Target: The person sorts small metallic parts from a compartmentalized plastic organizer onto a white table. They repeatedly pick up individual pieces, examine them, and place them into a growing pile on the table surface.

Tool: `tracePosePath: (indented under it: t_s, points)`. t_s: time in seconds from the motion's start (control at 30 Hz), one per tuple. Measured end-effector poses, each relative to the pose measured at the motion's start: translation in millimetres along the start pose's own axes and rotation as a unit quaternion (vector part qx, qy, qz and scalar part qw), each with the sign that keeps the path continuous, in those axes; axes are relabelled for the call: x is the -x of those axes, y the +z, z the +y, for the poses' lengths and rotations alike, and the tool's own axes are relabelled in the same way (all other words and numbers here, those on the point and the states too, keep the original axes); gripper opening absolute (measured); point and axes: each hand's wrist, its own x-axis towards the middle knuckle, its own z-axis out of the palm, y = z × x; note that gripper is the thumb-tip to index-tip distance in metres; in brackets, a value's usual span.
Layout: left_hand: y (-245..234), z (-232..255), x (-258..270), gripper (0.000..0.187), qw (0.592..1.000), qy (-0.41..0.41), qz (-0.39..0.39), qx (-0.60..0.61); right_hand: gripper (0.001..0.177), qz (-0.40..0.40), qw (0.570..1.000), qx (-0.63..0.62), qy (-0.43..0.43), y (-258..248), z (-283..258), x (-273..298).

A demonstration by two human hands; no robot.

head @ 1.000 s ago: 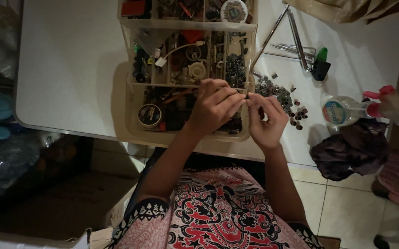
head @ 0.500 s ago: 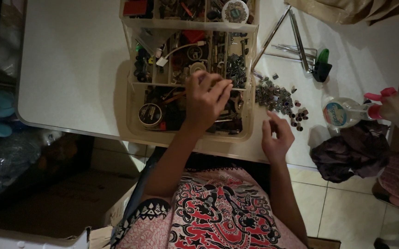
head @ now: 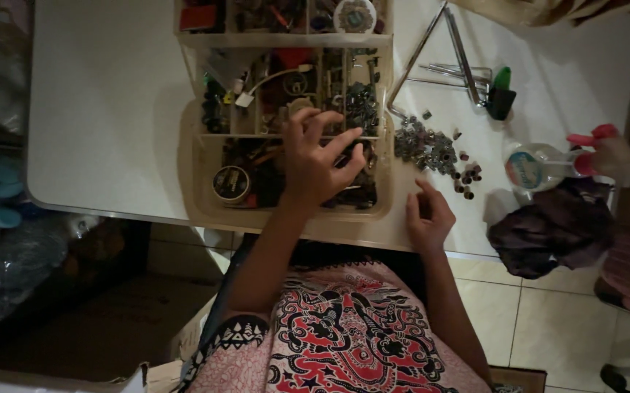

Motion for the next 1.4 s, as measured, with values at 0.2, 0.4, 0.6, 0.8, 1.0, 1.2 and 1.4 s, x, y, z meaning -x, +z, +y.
tracePosePath:
  t_s: [0.2, 0.4, 0.6, 0.8, 1.0, 1.2, 1.4]
  points:
    - [1.9, -0.7, 1.5, 0.022, 1.000, 0.014, -0.014, -0.009, 0.030, -0.008, 1.000, 0.028, -0.004, -0.7, -3.8, 0.4]
    - [5.5, -0.8, 1.8, 0.023, 0.999, 0.014, -0.027, -0.019, 0.028, 0.003, 1.000, 0.020, -0.008, 1.6, -4.4, 0.5]
    - [7.7, -3.7, 3.6, 0.047, 0.997, 0.023, -0.044, -0.053, 0.028, 0.007, 0.999, 0.041, -0.032, 1.1, -8.9, -2.3]
    - [19.4, -11.2, 4.9, 0.062, 0.980, 0.048, -0.132, -0.144, 0.028, 0.005, 0.999, 0.042, -0.026, 0.3, -10.3, -2.6]
    - [21.7, -10.1, 7.9, 0.053, 0.982, 0.046, -0.119, -0.140, 0.028, 0.003, 1.000, 0.027, -0.013, 0.8, -8.6, -1.9]
    - [10.8, -2.1, 5.4, 0.026, 0.992, 0.098, -0.053, -0.055, 0.025, 0.023, 0.999, 0.034, -0.013, -1.0, -5.0, -0.8]
    - [9.4, 1.5, 2.5, 0.018, 0.993, 0.100, -0.058, -0.038, 0.022, 0.090, 0.990, 0.102, -0.040, -2.3, -8.8, -3.8]
